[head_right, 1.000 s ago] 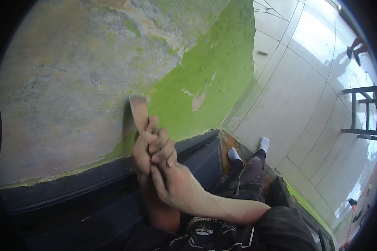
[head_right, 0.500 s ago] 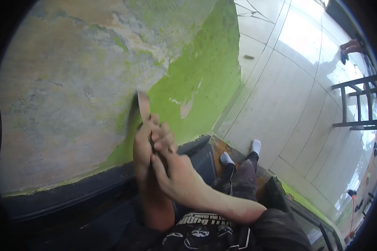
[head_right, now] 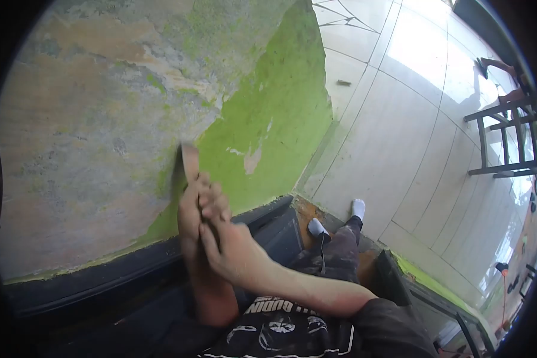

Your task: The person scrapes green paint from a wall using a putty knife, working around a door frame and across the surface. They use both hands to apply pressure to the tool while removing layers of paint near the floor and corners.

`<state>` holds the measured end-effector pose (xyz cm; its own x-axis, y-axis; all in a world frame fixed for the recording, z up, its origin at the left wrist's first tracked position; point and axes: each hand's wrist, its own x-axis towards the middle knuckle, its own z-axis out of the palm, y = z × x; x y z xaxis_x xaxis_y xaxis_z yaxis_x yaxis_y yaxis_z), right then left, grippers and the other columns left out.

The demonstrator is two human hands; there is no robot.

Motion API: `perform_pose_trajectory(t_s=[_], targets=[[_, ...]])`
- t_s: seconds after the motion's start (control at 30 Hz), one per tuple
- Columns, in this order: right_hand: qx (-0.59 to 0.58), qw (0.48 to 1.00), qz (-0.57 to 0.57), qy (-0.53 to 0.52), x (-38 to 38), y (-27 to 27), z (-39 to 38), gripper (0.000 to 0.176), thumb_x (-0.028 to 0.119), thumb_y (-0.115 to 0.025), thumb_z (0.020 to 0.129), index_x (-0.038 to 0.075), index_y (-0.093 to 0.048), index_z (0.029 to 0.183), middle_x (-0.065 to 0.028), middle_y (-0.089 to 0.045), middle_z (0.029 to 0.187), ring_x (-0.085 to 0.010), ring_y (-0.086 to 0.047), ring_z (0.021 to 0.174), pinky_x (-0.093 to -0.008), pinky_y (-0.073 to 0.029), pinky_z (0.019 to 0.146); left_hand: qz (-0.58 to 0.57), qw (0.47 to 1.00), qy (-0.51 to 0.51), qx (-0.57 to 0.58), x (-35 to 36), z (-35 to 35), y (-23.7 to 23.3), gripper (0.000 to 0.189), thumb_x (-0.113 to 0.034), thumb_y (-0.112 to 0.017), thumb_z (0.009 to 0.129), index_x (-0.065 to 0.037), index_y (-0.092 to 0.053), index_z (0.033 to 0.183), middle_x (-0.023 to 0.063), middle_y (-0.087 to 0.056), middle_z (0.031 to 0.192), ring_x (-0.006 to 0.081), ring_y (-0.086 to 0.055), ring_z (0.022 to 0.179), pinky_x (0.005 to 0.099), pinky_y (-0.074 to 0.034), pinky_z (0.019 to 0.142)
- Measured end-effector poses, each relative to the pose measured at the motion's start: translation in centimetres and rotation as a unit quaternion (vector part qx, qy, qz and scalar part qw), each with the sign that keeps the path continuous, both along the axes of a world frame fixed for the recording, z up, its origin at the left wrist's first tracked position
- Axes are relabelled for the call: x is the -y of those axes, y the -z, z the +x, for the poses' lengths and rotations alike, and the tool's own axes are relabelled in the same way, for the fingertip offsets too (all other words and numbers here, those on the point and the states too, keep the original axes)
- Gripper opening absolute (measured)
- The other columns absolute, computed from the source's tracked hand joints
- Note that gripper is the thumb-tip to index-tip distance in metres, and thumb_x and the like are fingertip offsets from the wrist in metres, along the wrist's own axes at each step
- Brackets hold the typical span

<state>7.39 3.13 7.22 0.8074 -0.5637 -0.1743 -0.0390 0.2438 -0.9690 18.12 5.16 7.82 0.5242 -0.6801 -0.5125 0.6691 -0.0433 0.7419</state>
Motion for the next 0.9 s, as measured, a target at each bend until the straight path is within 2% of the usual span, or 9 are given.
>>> perform_pose_trajectory(t_s=[0.23,0.3,0.47,0.5,0.6,0.7,0.77,0.83,0.9], targets=[[-0.008,1.0,-0.02,-0.019,0.6,-0.1,-0.3,0.029,0.015,-0.049,0.091,-0.01,-0.051,0.106,-0.0339,-0.056,0.096,-0.046,-0.057,0.096,-0.043,-0.046,0.079,-0.006,1.0,-0.006,-0.021,0.4,-0.1,0.0,0.011,-0.011,-0.044,0.087,-0.013,-0.038,0.079,-0.0051,-0.037,0.06,0.0056,-0.038,0.045,0.0236,-0.039,0.048],[0.011,0.999,-0.016,0.048,1.8,1.7,0.6,0.033,0.015,-0.048,0.091,-0.01,-0.05,0.112,-0.0344,-0.056,0.1,-0.0439,-0.057,0.102,-0.0405,-0.045,0.085,0.068,0.994,0.033,0.085,2.4,0.1,0.9,0.015,-0.012,-0.045,0.088,-0.013,-0.038,0.075,-0.0043,-0.038,0.059,0.0067,-0.039,0.047,0.0246,-0.04,0.05],[-0.001,0.999,-0.037,0.008,2.1,0.4,-1.2,0.033,0.015,-0.047,0.091,-0.011,-0.052,0.112,-0.0324,-0.055,0.11,-0.0396,-0.054,0.11,-0.0377,-0.041,0.094,0.031,0.998,-0.048,0.011,1.9,-1.3,0.2,0.022,-0.013,-0.045,0.089,-0.013,-0.038,0.068,-0.0037,-0.037,0.057,0.0071,-0.039,0.048,0.0254,-0.041,0.051],[0.031,0.998,-0.054,0.005,1.7,1.2,-0.8,0.033,0.016,-0.046,0.091,-0.01,-0.052,0.111,-0.0331,-0.055,0.109,-0.0409,-0.054,0.108,-0.04,-0.041,0.093,0.009,0.998,-0.047,-0.027,1.5,-0.7,0.7,0.021,-0.012,-0.044,0.089,-0.013,-0.038,0.069,-0.0041,-0.037,0.057,0.0069,-0.039,0.048,0.025,-0.041,0.051],[-0.005,1.0,-0.017,-0.009,2.6,1.3,0.3,0.034,0.017,-0.045,0.092,-0.01,-0.053,0.111,-0.0331,-0.056,0.108,-0.0411,-0.055,0.107,-0.0414,-0.041,0.093,0.022,0.996,-0.015,0.084,2.9,0.0,0.7,0.021,-0.013,-0.044,0.089,-0.014,-0.039,0.069,-0.0049,-0.036,0.057,0.0067,-0.039,0.048,0.0255,-0.041,0.051],[-0.021,1.0,0.004,0.004,2.4,0.5,0.0,0.036,0.019,-0.044,0.091,-0.009,-0.052,0.113,-0.0359,-0.055,0.105,-0.0483,-0.053,0.103,-0.0497,-0.041,0.09,0.016,1.0,0.004,-0.025,2.7,0.5,1.3,0.024,-0.012,-0.043,0.087,-0.014,-0.034,0.064,-0.0028,-0.037,0.057,0.0085,-0.039,0.048,0.0285,-0.043,0.055],[0.003,0.998,-0.046,0.05,2.2,1.9,0.0,0.035,0.018,-0.046,0.092,-0.011,-0.053,0.11,-0.0326,-0.057,0.108,-0.0391,-0.056,0.107,-0.0399,-0.042,0.092,0.026,0.999,0.006,-0.028,2.7,0.6,1.9,0.023,-0.017,-0.047,0.089,-0.015,-0.037,0.069,-0.0045,-0.036,0.056,0.0064,-0.04,0.048,0.026,-0.04,0.051],[0.029,0.995,-0.046,0.081,4.2,4.5,1.5,0.036,0.019,-0.047,0.092,-0.011,-0.053,0.112,-0.0324,-0.056,0.11,-0.0387,-0.055,0.11,-0.0394,-0.041,0.094,0.066,0.994,0.048,0.078,4.6,1.4,4.1,0.025,-0.016,-0.046,0.088,-0.014,-0.035,0.066,-0.0043,-0.037,0.056,0.0084,-0.039,0.048,0.0263,-0.039,0.051],[0.049,0.992,-0.042,0.11,4.0,5.1,1.1,0.038,0.019,-0.047,0.091,-0.011,-0.052,0.113,-0.0323,-0.056,0.112,-0.0382,-0.054,0.112,-0.0388,-0.04,0.096,0.048,0.997,0.041,0.047,5.7,0.7,4.2,0.025,-0.017,-0.045,0.088,-0.014,-0.034,0.065,-0.0037,-0.038,0.056,0.009,-0.039,0.048,0.0265,-0.038,0.051]])
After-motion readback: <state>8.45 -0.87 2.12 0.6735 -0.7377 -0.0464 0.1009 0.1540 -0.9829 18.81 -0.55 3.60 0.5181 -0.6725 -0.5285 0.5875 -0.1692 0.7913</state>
